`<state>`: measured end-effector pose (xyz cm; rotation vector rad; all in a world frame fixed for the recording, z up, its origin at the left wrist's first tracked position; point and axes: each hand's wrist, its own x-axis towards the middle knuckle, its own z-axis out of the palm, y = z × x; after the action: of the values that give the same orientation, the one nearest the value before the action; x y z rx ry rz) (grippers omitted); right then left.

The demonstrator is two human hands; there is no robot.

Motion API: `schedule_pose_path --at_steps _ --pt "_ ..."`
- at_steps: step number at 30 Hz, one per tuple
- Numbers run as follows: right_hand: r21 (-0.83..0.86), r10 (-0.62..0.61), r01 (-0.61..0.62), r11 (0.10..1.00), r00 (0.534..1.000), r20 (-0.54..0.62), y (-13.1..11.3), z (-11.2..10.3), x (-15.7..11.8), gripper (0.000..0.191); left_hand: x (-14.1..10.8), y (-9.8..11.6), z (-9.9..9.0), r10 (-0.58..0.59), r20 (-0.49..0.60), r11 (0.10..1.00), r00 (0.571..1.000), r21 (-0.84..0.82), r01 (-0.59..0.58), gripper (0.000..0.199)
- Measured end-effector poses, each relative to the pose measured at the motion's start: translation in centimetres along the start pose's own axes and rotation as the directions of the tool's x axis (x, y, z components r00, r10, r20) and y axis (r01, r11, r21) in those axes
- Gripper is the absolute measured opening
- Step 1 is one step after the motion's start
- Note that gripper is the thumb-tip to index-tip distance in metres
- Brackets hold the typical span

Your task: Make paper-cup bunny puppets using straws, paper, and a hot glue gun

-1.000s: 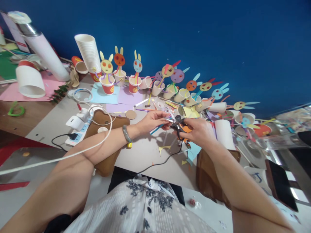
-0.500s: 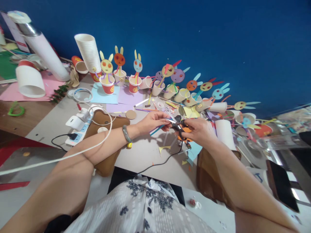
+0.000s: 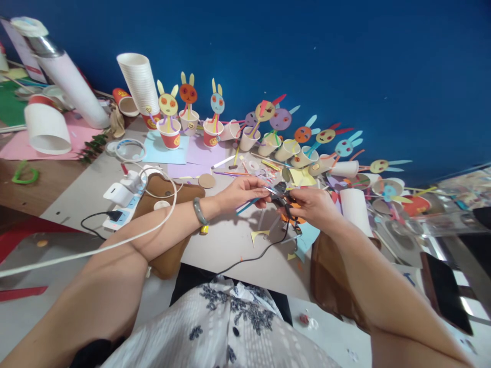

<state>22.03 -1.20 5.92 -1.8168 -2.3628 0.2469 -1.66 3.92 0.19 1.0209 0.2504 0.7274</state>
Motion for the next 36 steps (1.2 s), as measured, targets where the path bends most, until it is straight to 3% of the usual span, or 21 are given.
schedule_pose_path --at_steps 4,7,11,14,16,21,27,30,36 --pt "0.099 0.026 -0.018 0.995 0.996 -0.08 -0.1 0.3 -0.2 0.052 -0.2 0.4 0.2 -0.005 0.004 1.0 1.0 -0.004 0.005 0.041" --pt "0.328 0.132 -0.088 0.94 0.985 -0.113 -0.4 0.7 -0.4 0.057 -0.2 0.5 0.4 -0.021 -0.026 0.999 0.999 -0.043 0.02 0.044" --pt "0.695 0.338 -0.18 0.696 0.936 -0.095 -1.3 1.8 -0.7 0.052 0.2 0.0 0.2 -0.018 -0.099 0.992 0.995 -0.126 0.006 0.041" --pt "0.837 0.414 -0.2 0.509 0.909 -0.034 -2.5 3.1 -0.8 0.046 0.6 -0.4 0.1 -0.039 -0.157 0.983 0.987 -0.182 0.01 0.036" --pt "0.875 0.418 -0.197 0.442 0.908 -0.007 -3.6 4.1 -0.7 0.041 0.7 -0.4 0.0 -0.052 -0.193 0.98 0.98 -0.199 0.013 0.034" --pt "0.905 0.408 -0.177 0.386 0.913 0.005 -6.0 5.8 -0.2 0.038 0.9 -0.3 -0.2 -0.056 -0.303 0.982 0.951 -0.186 -0.002 0.032" --pt "0.929 0.404 -0.233 0.288 0.909 0.102 -6.6 6.8 0.2 0.038 1.0 -0.4 -0.3 -0.025 -0.349 0.988 0.937 -0.15 -0.029 0.029" --pt "0.947 0.435 -0.199 0.253 0.898 0.072 -6.6 7.2 0.6 0.039 0.9 -0.3 -0.3 -0.001 -0.326 0.999 0.945 -0.043 -0.013 0.034" --pt "0.941 0.475 -0.161 0.298 0.88 0.0 -6.6 7.3 1.0 0.041 0.6 0.0 -0.5 0.072 -0.271 0.976 0.96 0.217 -0.012 0.035"
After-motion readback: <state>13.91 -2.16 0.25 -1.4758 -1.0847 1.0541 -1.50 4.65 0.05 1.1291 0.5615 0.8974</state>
